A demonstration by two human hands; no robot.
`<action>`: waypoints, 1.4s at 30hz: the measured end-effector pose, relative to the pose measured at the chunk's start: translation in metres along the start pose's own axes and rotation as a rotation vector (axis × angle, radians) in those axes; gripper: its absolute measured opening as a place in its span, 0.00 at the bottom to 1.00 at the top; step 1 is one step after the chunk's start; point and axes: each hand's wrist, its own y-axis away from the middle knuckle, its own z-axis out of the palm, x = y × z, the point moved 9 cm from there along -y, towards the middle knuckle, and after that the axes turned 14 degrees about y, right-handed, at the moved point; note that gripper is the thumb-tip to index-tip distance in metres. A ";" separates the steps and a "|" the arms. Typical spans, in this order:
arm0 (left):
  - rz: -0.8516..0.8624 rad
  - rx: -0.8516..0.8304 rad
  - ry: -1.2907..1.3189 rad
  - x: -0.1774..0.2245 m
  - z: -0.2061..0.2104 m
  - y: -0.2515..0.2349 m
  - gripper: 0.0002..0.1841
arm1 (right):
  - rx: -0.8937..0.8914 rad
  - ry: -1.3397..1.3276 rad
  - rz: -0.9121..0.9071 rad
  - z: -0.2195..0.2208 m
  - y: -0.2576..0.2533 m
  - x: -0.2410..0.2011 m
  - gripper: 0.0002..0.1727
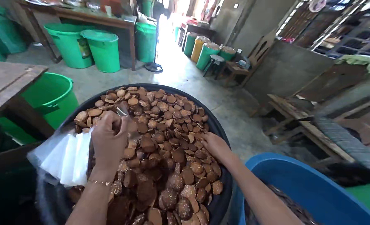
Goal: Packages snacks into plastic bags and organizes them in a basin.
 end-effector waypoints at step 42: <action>-0.190 -0.694 0.036 0.028 0.090 0.055 0.23 | 0.647 -0.777 -0.455 -0.085 0.110 -0.132 0.24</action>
